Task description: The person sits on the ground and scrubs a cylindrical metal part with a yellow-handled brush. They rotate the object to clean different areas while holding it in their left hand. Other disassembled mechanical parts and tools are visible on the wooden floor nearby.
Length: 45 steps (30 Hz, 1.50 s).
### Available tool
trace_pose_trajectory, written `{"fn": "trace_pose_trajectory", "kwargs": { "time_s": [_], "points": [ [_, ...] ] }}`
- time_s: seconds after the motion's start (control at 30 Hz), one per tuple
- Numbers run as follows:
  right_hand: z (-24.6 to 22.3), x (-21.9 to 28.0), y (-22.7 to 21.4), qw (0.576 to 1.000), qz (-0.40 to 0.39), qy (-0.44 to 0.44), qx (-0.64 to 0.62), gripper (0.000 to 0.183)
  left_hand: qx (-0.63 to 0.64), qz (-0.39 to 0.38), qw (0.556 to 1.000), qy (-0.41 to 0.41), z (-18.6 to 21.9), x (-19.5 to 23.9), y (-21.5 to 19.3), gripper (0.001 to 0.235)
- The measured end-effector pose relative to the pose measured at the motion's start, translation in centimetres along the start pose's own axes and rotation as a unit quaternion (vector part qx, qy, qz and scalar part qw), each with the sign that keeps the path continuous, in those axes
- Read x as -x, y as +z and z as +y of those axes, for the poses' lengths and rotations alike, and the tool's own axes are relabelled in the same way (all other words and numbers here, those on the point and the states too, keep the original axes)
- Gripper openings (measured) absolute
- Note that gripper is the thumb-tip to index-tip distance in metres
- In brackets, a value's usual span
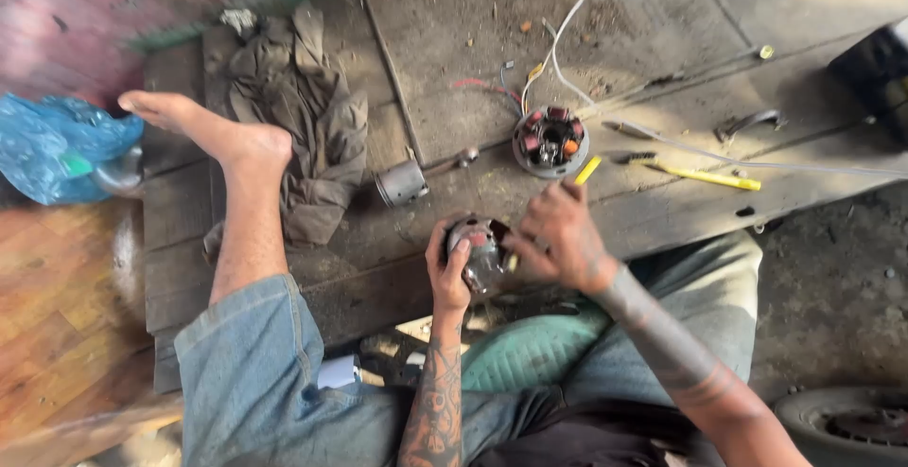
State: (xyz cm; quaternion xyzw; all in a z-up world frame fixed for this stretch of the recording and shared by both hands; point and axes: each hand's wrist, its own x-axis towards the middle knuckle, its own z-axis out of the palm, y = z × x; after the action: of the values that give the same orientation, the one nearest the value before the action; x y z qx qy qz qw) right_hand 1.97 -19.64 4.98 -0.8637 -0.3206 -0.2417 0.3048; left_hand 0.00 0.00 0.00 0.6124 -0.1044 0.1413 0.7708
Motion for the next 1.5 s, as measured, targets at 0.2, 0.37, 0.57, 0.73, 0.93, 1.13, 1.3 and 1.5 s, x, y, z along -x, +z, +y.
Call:
{"fn": "trace_pose_trajectory", "kwargs": {
  "time_s": [0.2,0.37,0.57,0.73,0.93,1.13,1.3,1.5],
  "points": [
    [2.4,1.0,0.8,1.0,0.011,0.01,-0.004,0.042,0.003,0.008,1.0,0.009,-0.5,-0.1,0.2,0.029],
    [0.9,0.6,0.3,1.0,0.0,-0.015,-0.016,0.041,0.005,0.022,1.0,0.013,0.8,-0.2,0.9,0.027],
    [0.6,1.2,0.9,1.0,-0.02,0.005,-0.011,0.044,0.004,0.017,1.0,0.005,0.2,-0.3,0.4,0.029],
    [1.0,0.9,1.1,0.999,-0.017,0.036,-0.01,0.044,-0.001,0.028,1.0,0.008,-0.6,-0.5,0.4,0.031],
    [1.2,0.9,1.0,0.999,0.015,0.034,-0.017,0.041,0.007,0.022,1.0,-0.001,-1.2,0.1,0.1,0.033],
    [1.8,2.1,1.7,1.0,-0.012,0.017,-0.019,0.043,-0.008,0.005,1.0,-0.012,-2.0,0.6,-0.2,0.032],
    [-0.9,0.4,0.2,1.0,-0.001,-0.003,-0.003,0.04,-0.024,0.027,0.999,-0.014,-1.2,0.1,0.1,0.033],
    [-1.5,0.7,0.1,1.0,0.012,0.011,-0.026,0.039,-0.03,0.018,0.999,-0.041,0.6,0.0,0.6,0.036]
  ]
}}
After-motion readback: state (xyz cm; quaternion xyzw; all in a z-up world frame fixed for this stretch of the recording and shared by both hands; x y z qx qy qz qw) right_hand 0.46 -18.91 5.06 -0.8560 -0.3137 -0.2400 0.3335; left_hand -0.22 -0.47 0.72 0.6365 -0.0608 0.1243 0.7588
